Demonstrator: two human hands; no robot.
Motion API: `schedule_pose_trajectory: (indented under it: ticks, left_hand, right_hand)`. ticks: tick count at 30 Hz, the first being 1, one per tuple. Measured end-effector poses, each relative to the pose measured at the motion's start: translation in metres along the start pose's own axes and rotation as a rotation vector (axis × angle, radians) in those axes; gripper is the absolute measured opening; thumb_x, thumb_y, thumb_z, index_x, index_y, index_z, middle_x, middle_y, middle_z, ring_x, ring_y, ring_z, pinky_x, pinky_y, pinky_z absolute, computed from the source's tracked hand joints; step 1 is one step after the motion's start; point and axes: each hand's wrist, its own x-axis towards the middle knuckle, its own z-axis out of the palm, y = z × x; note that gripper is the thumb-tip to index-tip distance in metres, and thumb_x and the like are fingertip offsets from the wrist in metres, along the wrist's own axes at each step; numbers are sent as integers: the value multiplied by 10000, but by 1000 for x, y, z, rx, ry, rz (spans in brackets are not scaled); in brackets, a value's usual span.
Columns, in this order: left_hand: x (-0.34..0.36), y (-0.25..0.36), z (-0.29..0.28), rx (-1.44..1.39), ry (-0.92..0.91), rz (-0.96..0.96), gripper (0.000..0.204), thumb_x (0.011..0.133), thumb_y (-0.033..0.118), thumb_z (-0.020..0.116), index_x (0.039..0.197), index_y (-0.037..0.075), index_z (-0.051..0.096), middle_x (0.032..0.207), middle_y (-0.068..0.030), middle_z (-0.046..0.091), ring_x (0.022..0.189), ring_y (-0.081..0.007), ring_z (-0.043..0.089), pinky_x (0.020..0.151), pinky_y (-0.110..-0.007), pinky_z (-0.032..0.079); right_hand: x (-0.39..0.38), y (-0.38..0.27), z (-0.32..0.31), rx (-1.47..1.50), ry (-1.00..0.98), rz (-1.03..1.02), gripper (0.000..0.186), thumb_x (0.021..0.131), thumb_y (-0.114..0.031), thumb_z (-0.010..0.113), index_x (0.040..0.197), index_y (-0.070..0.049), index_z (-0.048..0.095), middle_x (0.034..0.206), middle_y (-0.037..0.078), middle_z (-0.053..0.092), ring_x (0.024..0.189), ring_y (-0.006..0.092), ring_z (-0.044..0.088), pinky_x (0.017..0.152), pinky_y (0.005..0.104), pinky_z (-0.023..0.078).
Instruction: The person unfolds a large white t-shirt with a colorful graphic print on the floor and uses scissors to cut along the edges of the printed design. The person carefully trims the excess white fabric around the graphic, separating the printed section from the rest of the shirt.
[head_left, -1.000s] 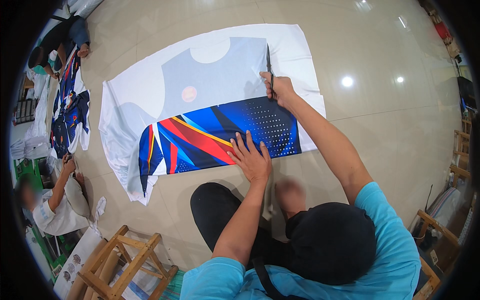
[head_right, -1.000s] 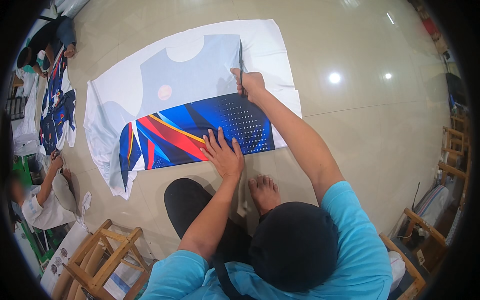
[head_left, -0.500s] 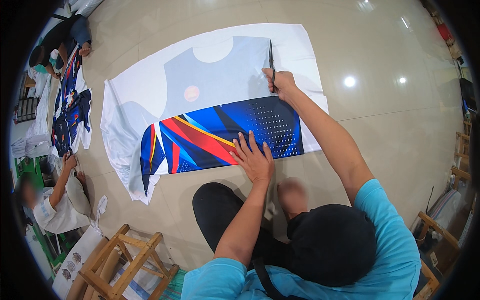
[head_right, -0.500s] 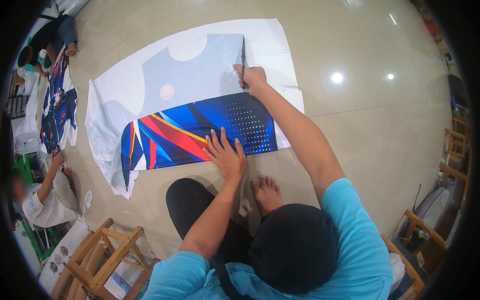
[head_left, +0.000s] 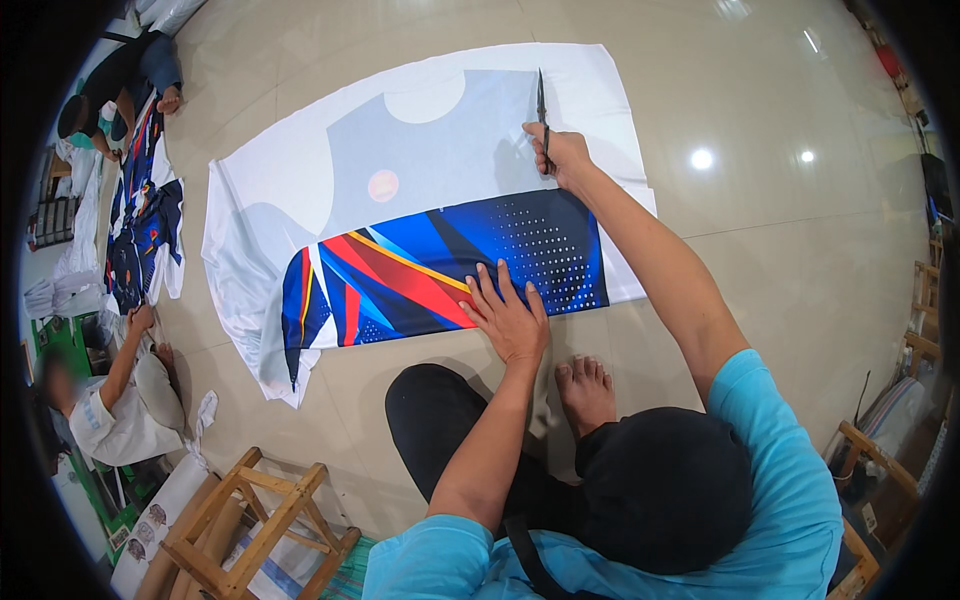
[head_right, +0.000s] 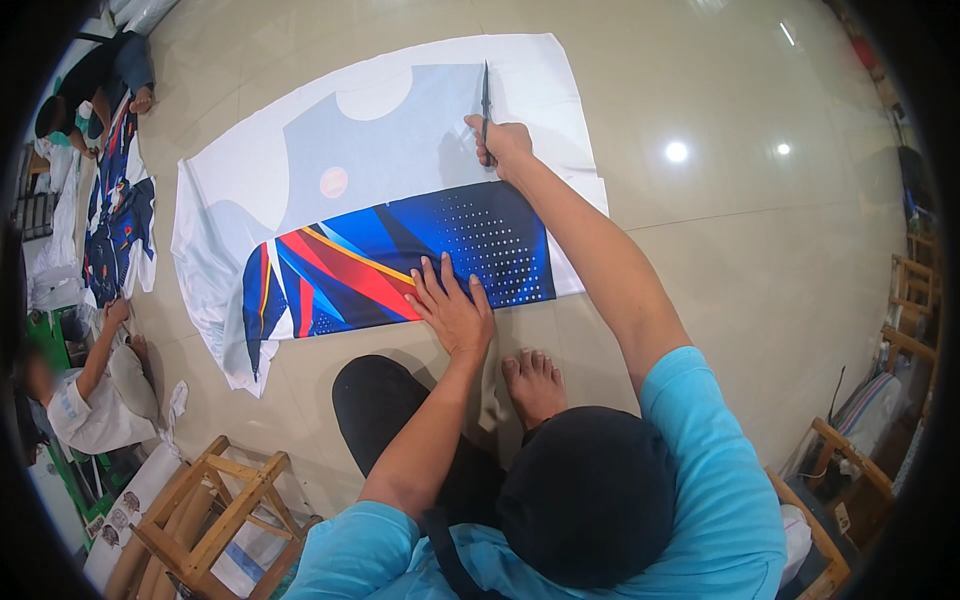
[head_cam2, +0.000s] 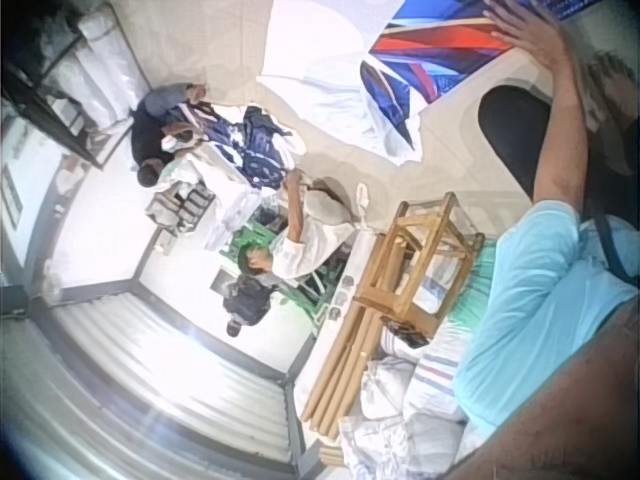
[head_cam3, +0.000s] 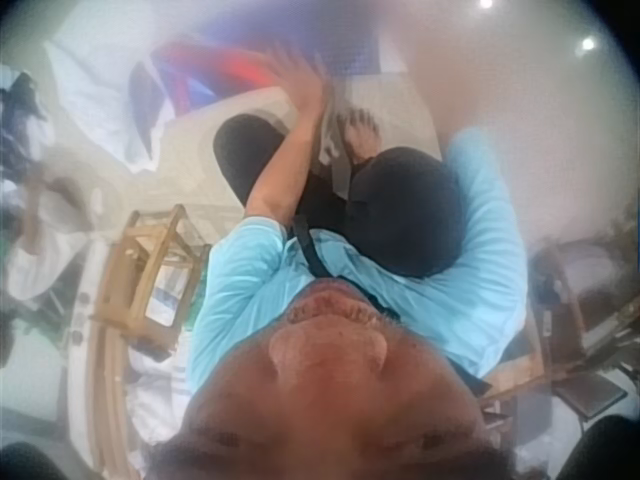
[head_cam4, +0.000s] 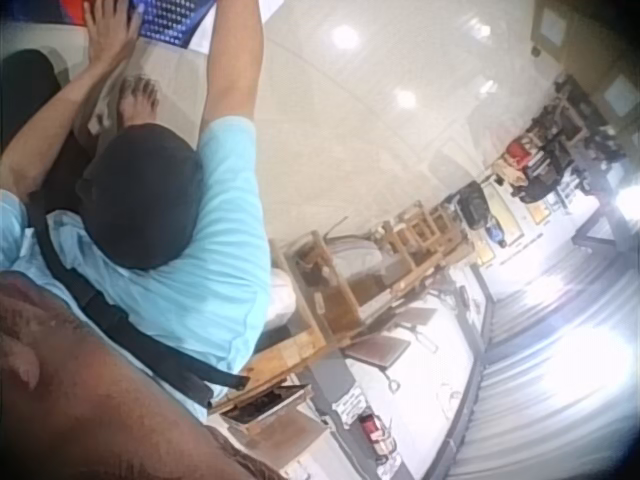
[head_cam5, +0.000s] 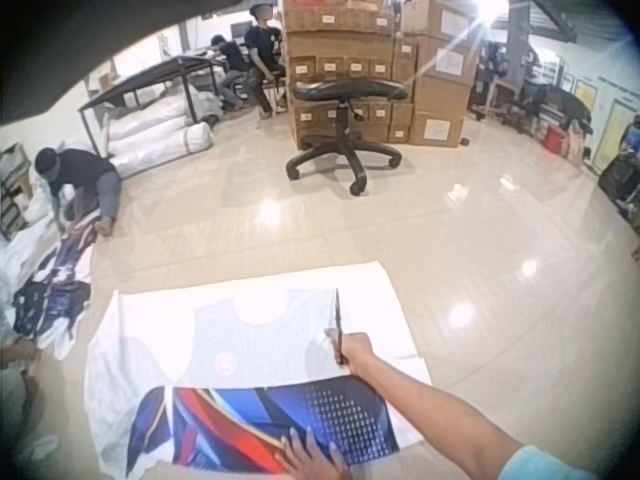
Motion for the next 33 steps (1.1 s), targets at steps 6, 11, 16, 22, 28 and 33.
schedule_pose_trajectory:
  ticks: [6, 11, 16, 22, 28, 33]
  left_hand:
    - [0, 0, -1, -1, 0, 2, 614, 1027, 363, 530, 1566, 97, 403, 1668, -190, 275, 1573, -400, 160, 1250, -633, 67]
    - [0, 2, -1, -3, -5, 3, 615, 1025, 362, 533, 1566, 99, 404, 1668, -188, 276, 1572, -401, 164, 1249, -635, 71]
    - [0, -1, 0, 9, -5, -2, 614, 1023, 359, 538, 1566, 103, 406, 1670, -187, 275, 1571, -401, 166, 1249, -636, 77]
    - [0, 2, 0, 1, 0, 3, 615, 1021, 357, 543, 1565, 104, 407, 1668, -188, 281, 1573, -400, 165, 1246, -639, 81]
    - [0, 3, -1, -12, -3, 3, 615, 1022, 359, 542, 1564, 101, 408, 1668, -189, 282, 1572, -404, 163, 1246, -639, 81]
    - [0, -1, -2, 4, 2, -3, 616, 1023, 366, 536, 1565, 102, 409, 1671, -190, 278, 1571, -408, 164, 1247, -638, 77]
  right_hand:
    - [6, 2, 1, 24, 6, -4, 332, 820, -245, 853, 740, -11, 631, 684, 74, 607, 536, 155, 562, 461, 312, 459]
    - [9, 1, -2, 6, 4, -15, 331, 818, -247, 855, 748, -16, 629, 683, 67, 601, 540, 153, 559, 466, 312, 462]
    - [8, -9, 0, 32, -17, 11, 360, 793, -309, 872, 765, -49, 624, 688, 45, 587, 548, 139, 548, 466, 303, 450]
    - [25, -22, -5, 38, -29, 2, 359, 786, -297, 878, 779, -32, 635, 707, 63, 604, 572, 154, 558, 482, 318, 454]
    - [36, -21, -13, -43, -38, -20, 327, 804, -255, 870, 780, -29, 636, 706, 69, 607, 564, 161, 550, 483, 323, 450]
    - [33, -29, -7, 6, -72, 7, 331, 812, -258, 864, 781, -38, 620, 691, 57, 583, 557, 157, 530, 480, 326, 436]
